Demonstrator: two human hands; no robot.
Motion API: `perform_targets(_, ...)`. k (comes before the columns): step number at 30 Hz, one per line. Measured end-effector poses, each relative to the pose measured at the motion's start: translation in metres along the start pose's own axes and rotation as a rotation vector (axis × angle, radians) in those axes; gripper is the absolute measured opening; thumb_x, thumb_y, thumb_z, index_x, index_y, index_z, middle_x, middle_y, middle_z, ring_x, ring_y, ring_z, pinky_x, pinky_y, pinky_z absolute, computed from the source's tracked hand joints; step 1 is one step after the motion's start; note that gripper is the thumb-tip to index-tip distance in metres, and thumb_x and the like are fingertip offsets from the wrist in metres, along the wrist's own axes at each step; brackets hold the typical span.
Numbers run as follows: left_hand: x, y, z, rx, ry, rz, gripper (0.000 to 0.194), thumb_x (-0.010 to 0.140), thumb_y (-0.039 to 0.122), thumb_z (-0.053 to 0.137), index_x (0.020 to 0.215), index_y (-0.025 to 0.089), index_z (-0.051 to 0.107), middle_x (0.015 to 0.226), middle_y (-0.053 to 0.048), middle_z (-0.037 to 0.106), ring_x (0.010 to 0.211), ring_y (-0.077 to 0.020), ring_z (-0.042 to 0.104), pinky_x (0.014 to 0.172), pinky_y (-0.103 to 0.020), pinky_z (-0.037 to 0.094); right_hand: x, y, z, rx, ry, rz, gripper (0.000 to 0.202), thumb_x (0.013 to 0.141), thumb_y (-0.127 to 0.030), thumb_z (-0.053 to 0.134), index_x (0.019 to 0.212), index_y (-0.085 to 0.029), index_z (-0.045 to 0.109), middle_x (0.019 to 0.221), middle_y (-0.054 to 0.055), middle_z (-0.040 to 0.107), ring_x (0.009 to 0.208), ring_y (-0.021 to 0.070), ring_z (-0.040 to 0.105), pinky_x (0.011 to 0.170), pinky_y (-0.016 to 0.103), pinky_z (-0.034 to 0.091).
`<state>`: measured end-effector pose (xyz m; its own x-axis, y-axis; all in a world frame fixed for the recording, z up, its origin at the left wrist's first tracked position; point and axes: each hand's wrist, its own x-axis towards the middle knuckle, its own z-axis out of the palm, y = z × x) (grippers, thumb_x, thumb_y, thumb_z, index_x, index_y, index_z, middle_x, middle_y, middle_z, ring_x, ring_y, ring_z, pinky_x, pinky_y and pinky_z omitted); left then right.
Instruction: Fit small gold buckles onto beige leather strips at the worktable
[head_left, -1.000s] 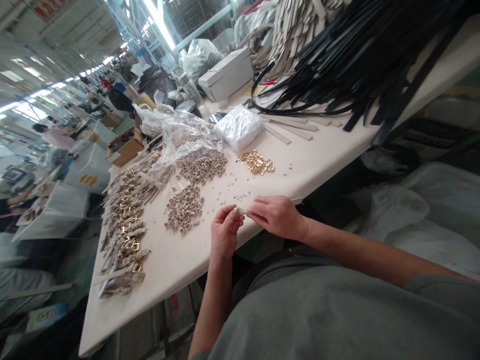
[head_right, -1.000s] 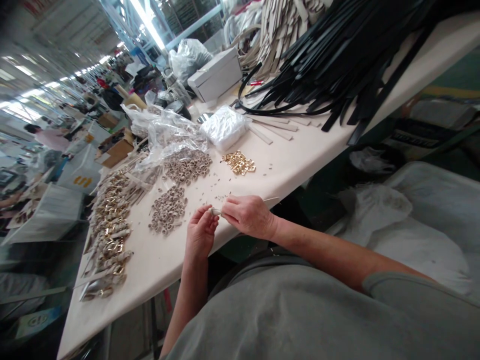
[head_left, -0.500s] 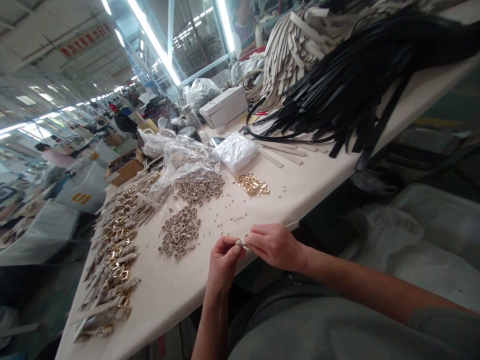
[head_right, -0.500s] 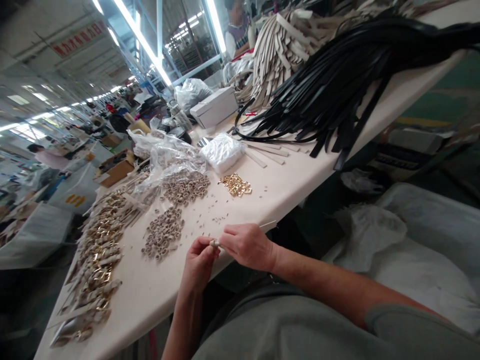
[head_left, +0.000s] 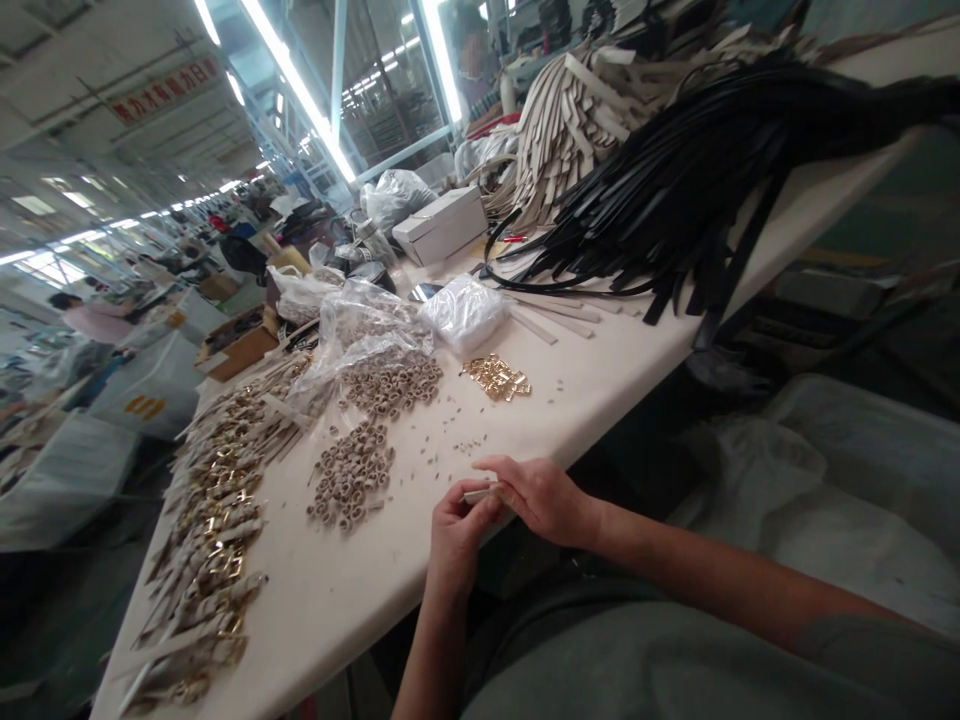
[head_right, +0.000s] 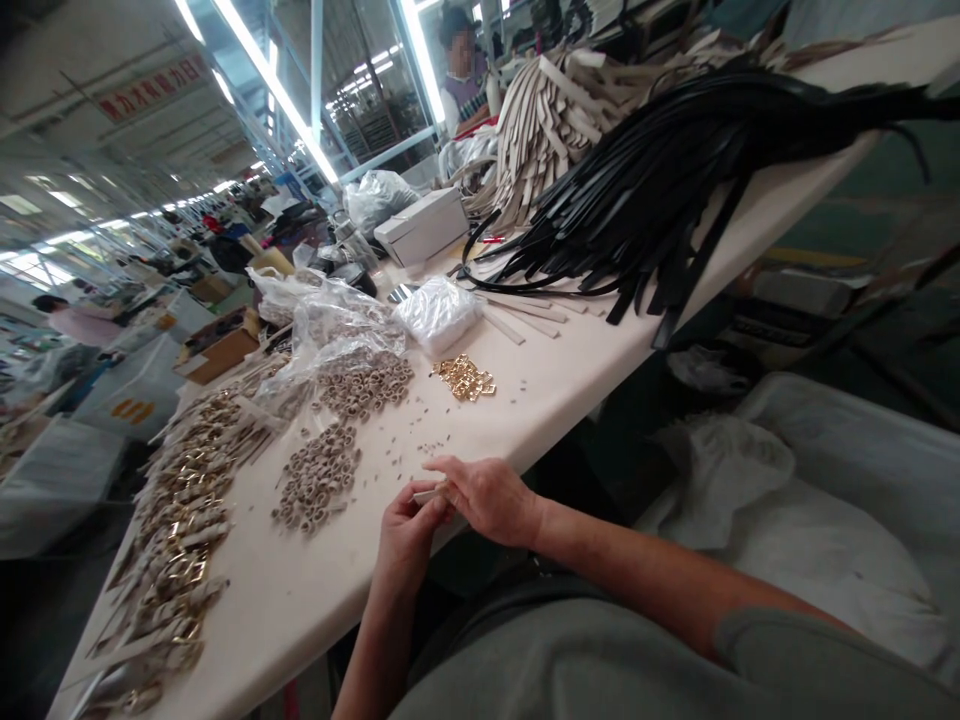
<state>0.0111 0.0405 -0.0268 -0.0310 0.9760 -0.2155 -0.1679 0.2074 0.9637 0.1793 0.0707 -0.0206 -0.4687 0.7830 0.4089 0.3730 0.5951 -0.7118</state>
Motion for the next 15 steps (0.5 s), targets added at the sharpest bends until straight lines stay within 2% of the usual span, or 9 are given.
perform_targets(4, 0.005, 0.002, 0.005, 0.034, 0.032, 0.052, 0.025, 0.073, 0.038, 0.081, 0.086, 0.019, 0.072, 0.074, 0.000, 0.069, 0.065, -0.0120, 0.060, 0.064, -0.024, 0.049, 0.004, 0.005, -0.005, 0.064, -0.019, 0.032, 0.029, 0.099, -0.037, 0.052, 0.117, -0.018, 0.063, 0.098, 0.007, 0.076, 0.084, 0.0184, 0.070, 0.073, 0.027, 0.048)
perform_targets(7, 0.008, 0.008, 0.004, 0.128, 0.020, 0.075, 0.023, 0.077, 0.040, 0.077, 0.077, 0.017, 0.070, 0.068, 0.000, 0.067, 0.063, -0.0121, 0.059, 0.064, -0.024, 0.048, 0.007, 0.010, -0.012, 0.024, -0.051, 0.059, 0.021, 0.095, -0.037, 0.059, 0.098, -0.018, 0.068, 0.082, 0.003, 0.072, 0.073, 0.0159, 0.065, 0.066, 0.025, 0.044)
perform_targets(10, 0.010, 0.016, 0.004, 0.238, 0.012, 0.105, 0.024, 0.078, 0.041, 0.075, 0.074, 0.018, 0.069, 0.063, -0.001, 0.066, 0.061, -0.0130, 0.058, 0.065, -0.025, 0.047, 0.008, 0.014, -0.020, -0.016, -0.087, 0.093, 0.019, 0.093, -0.031, 0.059, 0.080, -0.018, 0.063, 0.066, -0.001, 0.061, 0.059, 0.0121, 0.053, 0.058, 0.024, 0.035)
perform_targets(15, 0.013, 0.023, 0.009, 0.223, 0.049, 0.136, 0.023, 0.076, 0.040, 0.075, 0.072, 0.018, 0.068, 0.062, -0.001, 0.068, 0.060, -0.0145, 0.061, 0.065, -0.027, 0.048, 0.009, 0.014, -0.036, 0.042, -0.151, 0.133, 0.026, 0.092, -0.029, 0.054, 0.068, -0.019, 0.053, 0.059, -0.004, 0.048, 0.054, 0.0106, 0.043, 0.055, 0.025, 0.029)
